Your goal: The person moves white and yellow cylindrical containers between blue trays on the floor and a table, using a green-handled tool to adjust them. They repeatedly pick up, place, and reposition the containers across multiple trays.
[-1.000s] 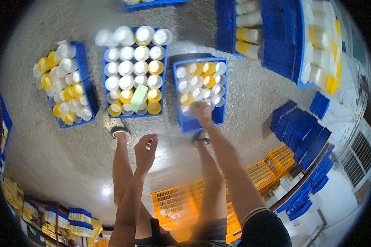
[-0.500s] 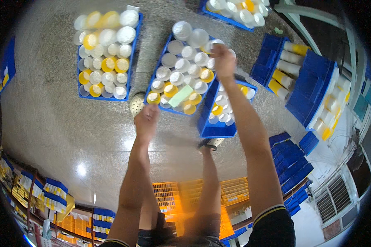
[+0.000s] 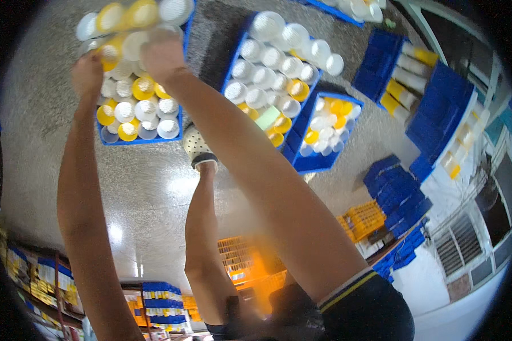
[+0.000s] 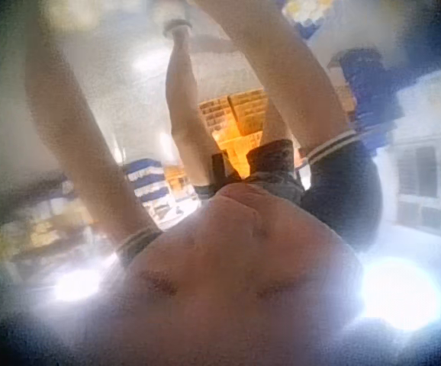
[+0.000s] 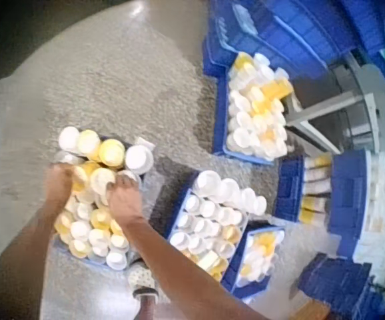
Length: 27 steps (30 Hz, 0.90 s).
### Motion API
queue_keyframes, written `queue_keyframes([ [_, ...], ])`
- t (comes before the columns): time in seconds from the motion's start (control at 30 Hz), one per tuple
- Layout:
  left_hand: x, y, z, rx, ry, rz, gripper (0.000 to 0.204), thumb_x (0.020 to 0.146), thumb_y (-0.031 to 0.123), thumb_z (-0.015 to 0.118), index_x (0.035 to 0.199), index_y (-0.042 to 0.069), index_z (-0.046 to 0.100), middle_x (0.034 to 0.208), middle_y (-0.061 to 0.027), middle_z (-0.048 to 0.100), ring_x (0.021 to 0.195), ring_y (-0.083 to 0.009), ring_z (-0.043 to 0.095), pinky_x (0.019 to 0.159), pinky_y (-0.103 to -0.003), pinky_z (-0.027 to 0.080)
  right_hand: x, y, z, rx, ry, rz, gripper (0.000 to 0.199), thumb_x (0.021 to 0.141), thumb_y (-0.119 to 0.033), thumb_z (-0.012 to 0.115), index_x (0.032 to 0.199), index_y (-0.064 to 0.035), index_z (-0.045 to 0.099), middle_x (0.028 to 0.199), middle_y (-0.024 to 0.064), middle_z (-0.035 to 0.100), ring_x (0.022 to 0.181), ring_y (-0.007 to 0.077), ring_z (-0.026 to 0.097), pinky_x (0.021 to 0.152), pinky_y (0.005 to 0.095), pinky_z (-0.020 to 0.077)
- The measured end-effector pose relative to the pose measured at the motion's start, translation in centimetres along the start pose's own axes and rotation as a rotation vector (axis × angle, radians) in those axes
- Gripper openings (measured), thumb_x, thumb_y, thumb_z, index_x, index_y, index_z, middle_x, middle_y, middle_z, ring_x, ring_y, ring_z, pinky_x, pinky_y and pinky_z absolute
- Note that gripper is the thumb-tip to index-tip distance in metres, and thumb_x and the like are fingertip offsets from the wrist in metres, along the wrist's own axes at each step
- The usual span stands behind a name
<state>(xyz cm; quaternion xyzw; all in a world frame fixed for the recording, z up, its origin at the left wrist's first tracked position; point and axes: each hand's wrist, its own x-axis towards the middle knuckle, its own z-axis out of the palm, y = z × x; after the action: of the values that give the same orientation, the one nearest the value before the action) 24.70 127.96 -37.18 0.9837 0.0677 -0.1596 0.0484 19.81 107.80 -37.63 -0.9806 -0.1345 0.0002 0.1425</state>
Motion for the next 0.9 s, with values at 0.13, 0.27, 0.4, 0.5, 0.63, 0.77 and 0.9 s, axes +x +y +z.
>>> queue_keyframes([
  [0.13,-6.1,-0.3,-2.0,0.002,0.366,0.231,0.021,0.093,0.023,0.061,0.104,0.009,0.071,0.088,-0.0110,0.068,0.083,-0.0326,0.063,0.075,-0.043,0.051,-3.8,1.8,-4.1,0.162,0.108,0.028,0.015,0.072,-0.010,0.062,0.085,-0.0081,0.070,0.086,0.0108,0.064,0.087,0.0279,0.064,0.075,0.0405,0.0521],
  [0.27,-19.3,2.2,-5.5,-0.171,0.327,0.224,0.011,0.086,0.009,0.069,0.095,0.003,0.069,0.083,-0.0127,0.065,0.078,-0.0319,0.061,0.070,-0.041,0.049,-14.4,3.8,-12.9,0.435,0.165,0.189,0.020,0.073,-0.010,0.062,0.091,-0.0089,0.071,0.082,0.0090,0.058,0.083,0.0283,0.060,0.071,0.0401,0.0487],
  [0.4,-34.2,10.0,-5.6,-0.404,0.121,0.209,0.011,0.088,0.010,0.067,0.080,0.004,0.061,0.077,-0.0109,0.060,0.069,-0.0242,0.057,0.062,-0.037,0.045,-29.4,8.6,-20.8,0.370,-0.014,0.342,0.022,0.072,-0.007,0.073,0.094,-0.0103,0.072,0.078,0.0065,0.058,0.077,0.0284,0.061,0.067,0.0411,0.0502],
  [0.5,-44.5,18.7,-3.5,-0.639,0.075,0.276,0.019,0.091,0.005,0.063,0.109,0.003,0.068,0.091,-0.0118,0.064,0.083,-0.0232,0.061,0.067,-0.033,0.049,-41.2,13.4,-24.2,0.259,-0.430,0.638,0.019,0.079,-0.010,0.069,0.097,-0.0117,0.073,0.087,0.0097,0.064,0.082,0.0297,0.064,0.069,0.0389,0.0525],
  [0.63,-55.0,29.7,2.3,-0.565,-0.196,0.164,0.013,0.086,0.012,0.065,0.097,0.008,0.072,0.086,-0.0092,0.065,0.084,-0.0288,0.063,0.073,-0.040,0.050,-55.9,22.2,-26.1,0.145,-0.340,0.398,0.016,0.085,-0.015,0.062,0.098,-0.0149,0.073,0.092,0.0087,0.066,0.086,0.0283,0.066,0.071,0.0383,0.0546],
  [0.77,-60.4,37.6,11.4,-0.517,-0.319,0.148,0.012,0.086,0.014,0.063,0.091,0.007,0.070,0.084,-0.0119,0.064,0.082,-0.0324,0.062,0.071,-0.043,0.049,-65.2,29.3,-22.3,0.150,-0.368,0.371,0.016,0.084,-0.014,0.061,0.096,-0.0148,0.073,0.094,0.0087,0.067,0.088,0.0273,0.067,0.073,0.0382,0.0557],
  [0.9,-63.0,40.7,20.4,-0.484,-0.180,0.181,0.015,0.088,0.017,0.060,0.086,0.005,0.068,0.081,-0.0140,0.064,0.078,-0.0349,0.062,0.068,-0.046,0.049,-69.5,33.3,-16.3,0.043,-0.327,0.235,0.017,0.081,-0.013,0.060,0.094,-0.0148,0.072,0.096,0.0082,0.068,0.089,0.0264,0.068,0.072,0.0387,0.0568],
])
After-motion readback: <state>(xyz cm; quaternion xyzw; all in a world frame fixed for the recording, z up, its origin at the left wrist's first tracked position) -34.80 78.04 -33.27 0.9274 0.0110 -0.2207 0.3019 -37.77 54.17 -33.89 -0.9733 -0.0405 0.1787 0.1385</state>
